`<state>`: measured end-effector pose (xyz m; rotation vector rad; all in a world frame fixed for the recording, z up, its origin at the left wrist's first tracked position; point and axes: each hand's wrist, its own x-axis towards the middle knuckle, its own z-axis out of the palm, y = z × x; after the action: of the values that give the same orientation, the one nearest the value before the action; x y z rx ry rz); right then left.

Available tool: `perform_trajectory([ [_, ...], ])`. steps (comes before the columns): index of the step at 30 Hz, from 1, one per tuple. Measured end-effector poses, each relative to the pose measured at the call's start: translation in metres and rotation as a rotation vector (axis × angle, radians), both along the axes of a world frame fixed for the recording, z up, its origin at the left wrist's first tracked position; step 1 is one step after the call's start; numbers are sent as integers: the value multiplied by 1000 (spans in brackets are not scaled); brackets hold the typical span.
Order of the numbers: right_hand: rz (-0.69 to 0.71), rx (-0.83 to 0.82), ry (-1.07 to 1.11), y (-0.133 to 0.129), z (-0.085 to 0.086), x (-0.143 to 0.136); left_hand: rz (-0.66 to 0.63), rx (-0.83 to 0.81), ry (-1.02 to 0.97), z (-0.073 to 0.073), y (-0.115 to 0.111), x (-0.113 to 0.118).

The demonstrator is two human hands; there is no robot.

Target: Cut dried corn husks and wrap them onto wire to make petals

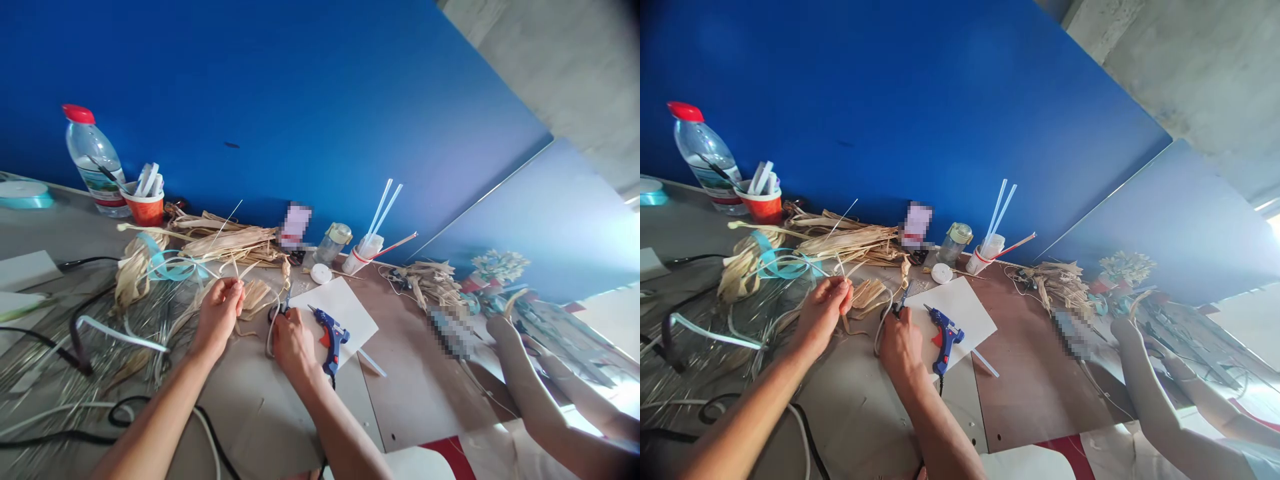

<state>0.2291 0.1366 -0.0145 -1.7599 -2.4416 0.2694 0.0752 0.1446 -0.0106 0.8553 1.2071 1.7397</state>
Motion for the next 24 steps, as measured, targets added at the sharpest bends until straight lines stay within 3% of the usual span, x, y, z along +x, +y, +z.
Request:
perform_trajectory([
  [4,-13,27,133,10,8,0,15,-6,3,-4,2,-1],
  [8,-126,273,436,25,24,13,42,-16,-51,-4,3,-1],
  [11,-59,312,565,30,33,7,46,-33,-83,-1,2,0],
  [15,158,272,470,30,33,-18,68,-39,-65,-2,2,0],
  [24,339,201,118,28,7,-38,52,8,-7,-3,5,-4],
])
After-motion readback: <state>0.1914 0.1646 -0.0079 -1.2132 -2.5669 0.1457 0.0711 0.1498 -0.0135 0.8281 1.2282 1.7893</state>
